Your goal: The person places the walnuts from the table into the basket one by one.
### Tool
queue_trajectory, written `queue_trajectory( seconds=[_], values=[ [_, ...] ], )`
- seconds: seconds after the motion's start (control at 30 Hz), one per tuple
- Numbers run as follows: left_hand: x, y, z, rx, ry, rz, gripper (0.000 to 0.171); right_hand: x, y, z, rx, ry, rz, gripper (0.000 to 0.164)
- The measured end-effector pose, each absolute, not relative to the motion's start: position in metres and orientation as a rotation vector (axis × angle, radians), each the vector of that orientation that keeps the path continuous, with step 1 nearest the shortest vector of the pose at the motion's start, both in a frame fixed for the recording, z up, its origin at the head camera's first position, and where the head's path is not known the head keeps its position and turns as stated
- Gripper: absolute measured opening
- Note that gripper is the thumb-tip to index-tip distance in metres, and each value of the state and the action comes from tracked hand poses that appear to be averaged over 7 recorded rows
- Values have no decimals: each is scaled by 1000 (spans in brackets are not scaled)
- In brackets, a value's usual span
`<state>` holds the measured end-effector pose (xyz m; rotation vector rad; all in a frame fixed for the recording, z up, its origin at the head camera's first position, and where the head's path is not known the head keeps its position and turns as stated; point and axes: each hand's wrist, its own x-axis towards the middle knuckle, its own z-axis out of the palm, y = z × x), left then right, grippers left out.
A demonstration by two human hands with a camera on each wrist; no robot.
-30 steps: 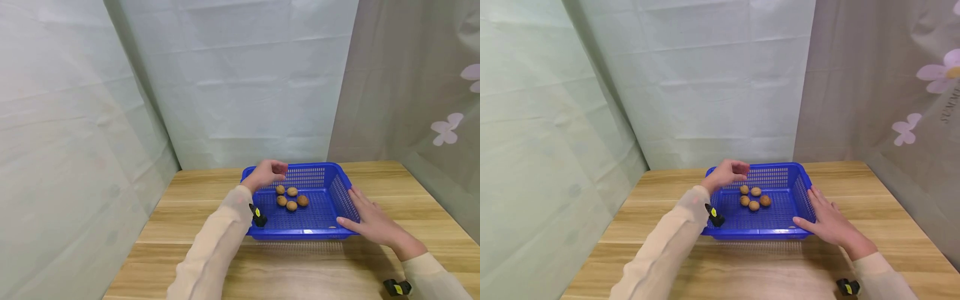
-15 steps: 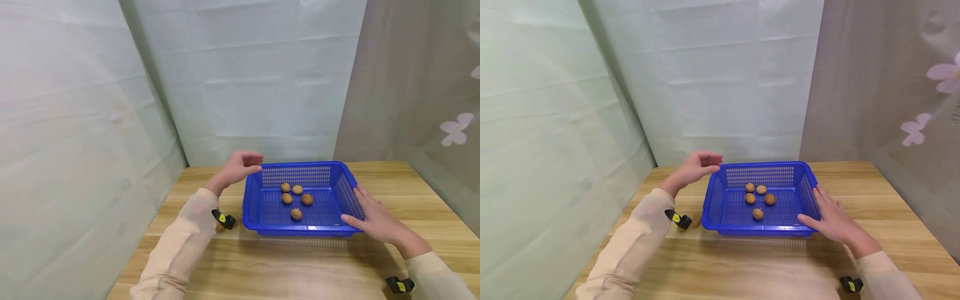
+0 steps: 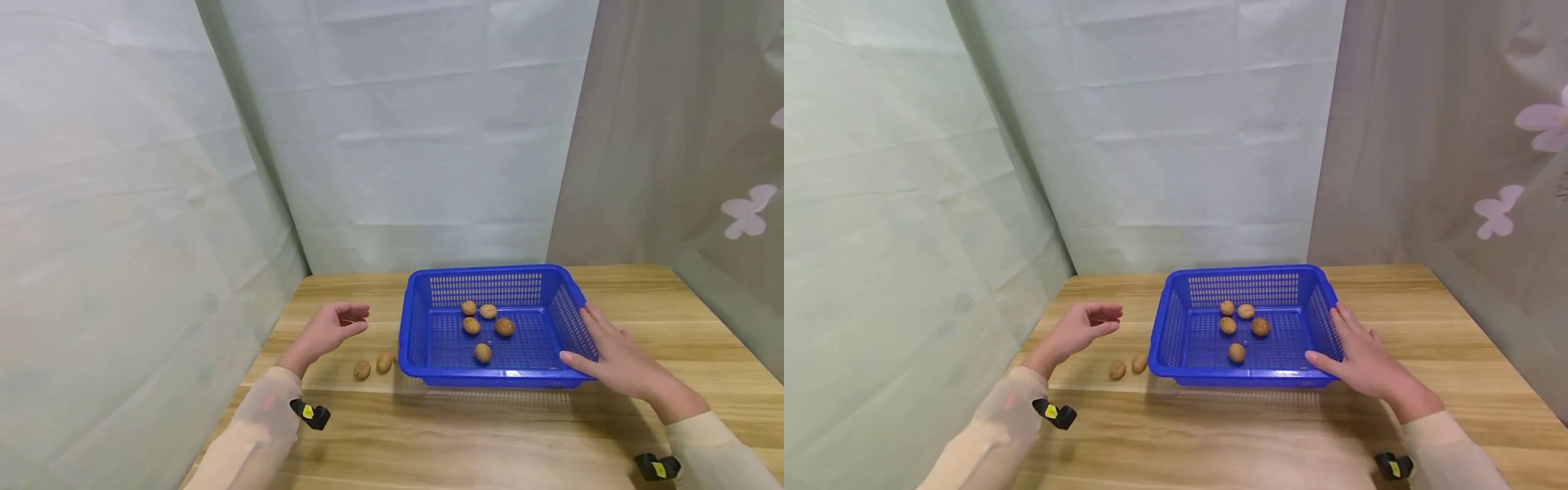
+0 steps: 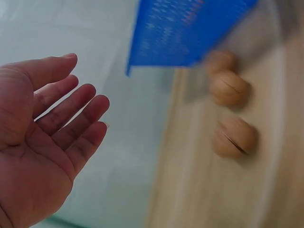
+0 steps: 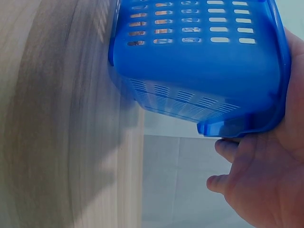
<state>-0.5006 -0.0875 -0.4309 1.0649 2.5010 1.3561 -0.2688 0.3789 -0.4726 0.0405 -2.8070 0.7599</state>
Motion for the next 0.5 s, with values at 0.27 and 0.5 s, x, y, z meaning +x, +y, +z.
queue_trajectory(
  seconds=[0.27, 0.5],
  values=[
    [-499, -119, -476, 944, 2525, 1364, 31, -269, 379, -473, 35, -2804, 761, 97],
    [-495, -127, -503, 957, 2511, 1402, 33, -270, 378, -474, 33, -2805, 743, 97]
  ],
)
